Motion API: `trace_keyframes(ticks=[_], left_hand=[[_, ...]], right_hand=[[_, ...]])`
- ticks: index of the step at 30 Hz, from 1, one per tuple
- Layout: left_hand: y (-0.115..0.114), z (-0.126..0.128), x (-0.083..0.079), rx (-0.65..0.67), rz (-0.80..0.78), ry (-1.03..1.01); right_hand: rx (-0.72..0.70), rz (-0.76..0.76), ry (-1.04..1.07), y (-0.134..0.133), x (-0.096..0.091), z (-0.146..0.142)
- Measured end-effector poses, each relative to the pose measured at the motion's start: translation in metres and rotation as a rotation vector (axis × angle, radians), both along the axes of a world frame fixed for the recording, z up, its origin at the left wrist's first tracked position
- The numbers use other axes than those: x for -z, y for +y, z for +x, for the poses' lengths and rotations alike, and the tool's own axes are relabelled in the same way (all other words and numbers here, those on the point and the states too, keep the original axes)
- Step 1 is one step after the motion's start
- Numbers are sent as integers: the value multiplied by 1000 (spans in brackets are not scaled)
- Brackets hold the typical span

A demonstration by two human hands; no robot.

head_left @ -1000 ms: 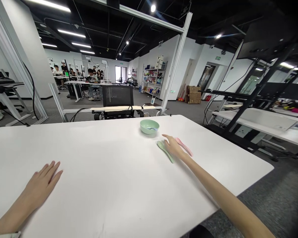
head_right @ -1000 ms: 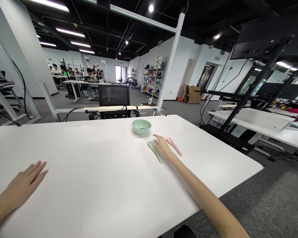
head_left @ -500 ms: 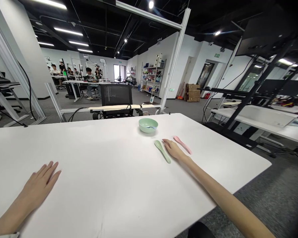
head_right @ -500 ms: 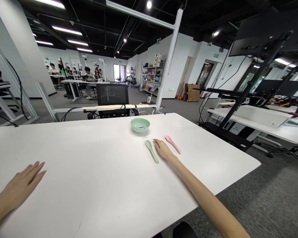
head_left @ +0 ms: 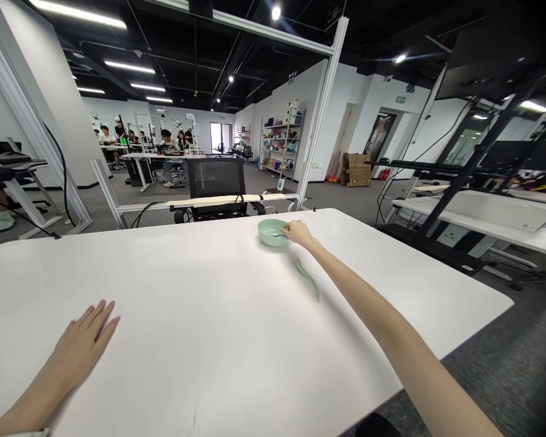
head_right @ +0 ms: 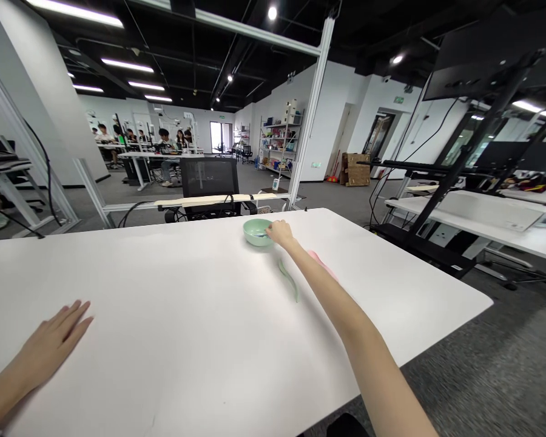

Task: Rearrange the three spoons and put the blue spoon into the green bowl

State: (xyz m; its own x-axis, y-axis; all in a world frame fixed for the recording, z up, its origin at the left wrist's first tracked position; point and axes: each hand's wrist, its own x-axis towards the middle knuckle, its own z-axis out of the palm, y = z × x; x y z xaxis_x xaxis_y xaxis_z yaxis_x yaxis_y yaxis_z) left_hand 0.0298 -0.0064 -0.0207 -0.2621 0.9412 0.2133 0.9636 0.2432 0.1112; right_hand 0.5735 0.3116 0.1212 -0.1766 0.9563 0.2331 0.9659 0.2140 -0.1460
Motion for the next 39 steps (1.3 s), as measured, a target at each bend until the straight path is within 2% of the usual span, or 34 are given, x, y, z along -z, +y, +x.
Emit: trace_keyframes(ticks=[5,9,12,14,16,19,22,25,29,32,35,39], left_hand=[[-1,1,2,22,2,-18],[-4,9,-5,-18,-16,-63],[-6,18,-17,-30,-11,-63],[-6,23,-23,7,39,-25],[-2,30,-28,73,107,14],[11,54,-34,211,178,3],[32,111,-47,385,207,-68],[55,200,-64,625,198,-122],[88,328,-73,841,136,-153],[111,398,-67,898,111,-159],[128,435,-58,903,94,-180],[136,445,-49,893,82,-199]], right_hand=[[12,-72,-27,15,-1,-24],[-12,-30,2,9,-4,-25],[-29,46,46,-4,-8,-9],[-66,115,141,-18,-5,11],[-94,181,272,-37,6,35],[-67,217,397,-71,35,68],[-93,175,458,-106,70,83],[-113,122,532,-128,98,80],[-109,126,544,-134,116,68],[-147,152,543,-131,121,65],[-187,174,556,-130,123,65],[-206,180,600,-130,123,66]])
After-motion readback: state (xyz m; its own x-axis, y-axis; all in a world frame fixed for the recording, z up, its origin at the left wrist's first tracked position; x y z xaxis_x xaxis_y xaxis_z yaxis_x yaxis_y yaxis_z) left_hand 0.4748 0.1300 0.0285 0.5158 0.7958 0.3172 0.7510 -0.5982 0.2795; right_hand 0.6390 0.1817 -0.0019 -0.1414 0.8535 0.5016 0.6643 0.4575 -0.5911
